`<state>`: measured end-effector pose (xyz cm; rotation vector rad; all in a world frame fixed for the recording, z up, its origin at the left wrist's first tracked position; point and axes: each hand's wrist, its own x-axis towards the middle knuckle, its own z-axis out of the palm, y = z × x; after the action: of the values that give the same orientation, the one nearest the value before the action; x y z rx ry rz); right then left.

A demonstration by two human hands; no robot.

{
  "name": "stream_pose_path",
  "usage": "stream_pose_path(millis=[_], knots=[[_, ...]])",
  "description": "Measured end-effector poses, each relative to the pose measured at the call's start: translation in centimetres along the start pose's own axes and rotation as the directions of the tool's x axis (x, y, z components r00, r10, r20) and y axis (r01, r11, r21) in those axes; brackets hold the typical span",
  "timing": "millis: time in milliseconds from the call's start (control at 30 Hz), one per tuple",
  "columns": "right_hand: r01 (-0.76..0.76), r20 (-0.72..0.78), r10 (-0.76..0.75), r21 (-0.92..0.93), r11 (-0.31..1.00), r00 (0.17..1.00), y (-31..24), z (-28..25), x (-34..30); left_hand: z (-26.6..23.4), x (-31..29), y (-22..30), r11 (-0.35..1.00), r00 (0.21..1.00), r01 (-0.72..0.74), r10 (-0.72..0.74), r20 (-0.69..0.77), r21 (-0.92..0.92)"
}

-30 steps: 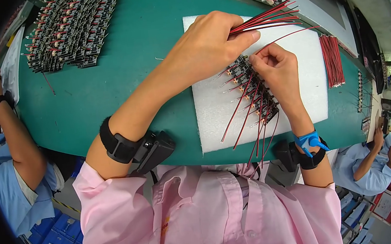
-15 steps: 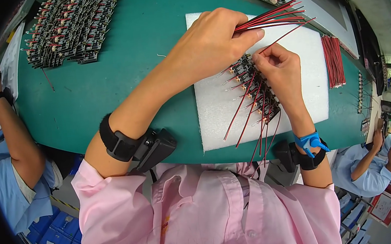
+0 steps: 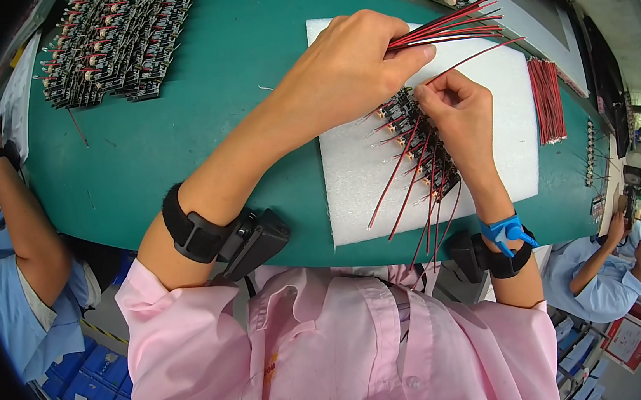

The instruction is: The person picks up a bundle of red wires and inserts them one by one into a circuit board strip. After filling the strip, the person sets the bundle down and moves the completed circuit board aside.

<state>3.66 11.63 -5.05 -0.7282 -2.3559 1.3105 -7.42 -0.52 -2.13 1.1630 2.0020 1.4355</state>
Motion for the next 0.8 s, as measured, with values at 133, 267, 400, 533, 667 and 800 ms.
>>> stream_pose_path(millis=[133, 267, 400, 533, 667, 800], knots=[[-0.013, -0.007, 0.013, 0.007, 1.000, 1.000, -0.03, 0.06, 0.02, -0.02, 0.02, 0.03, 1.000, 1.000, 0.005, -0.005, -0.002, 0.001], [0.015, -0.007, -0.015, 0.003, 1.000, 1.000, -0.07, 0.07, -0.03, -0.02, 0.04, 0.03, 1.000, 1.000, 0.005, -0.005, 0.001, 0.006], [0.008, -0.001, -0.008, 0.015, 1.000, 1.000, 0.06, -0.08, -0.18, -0.05, 0.00, 0.02, 1.000, 1.000, 0.004, -0.004, 0.001, 0.008], [0.043, 0.020, -0.042, -0.026, 0.999, 0.999, 0.12, -0.16, -0.11, -0.01, 0.00, 0.00, 1.000, 1.000, 0.007, -0.007, 0.005, 0.007], [0.083, 0.025, -0.081, -0.081, 0.993, 0.996, 0.16, -0.24, -0.19, 0.00, 0.01, -0.01, 1.000, 1.000, 0.009, -0.009, 0.003, 0.016], [0.051, 0.010, -0.051, -0.032, 0.998, 0.999, -0.02, -0.10, -0.26, -0.04, 0.04, -0.02, 1.000, 1.000, 0.007, -0.007, 0.000, 0.019]])
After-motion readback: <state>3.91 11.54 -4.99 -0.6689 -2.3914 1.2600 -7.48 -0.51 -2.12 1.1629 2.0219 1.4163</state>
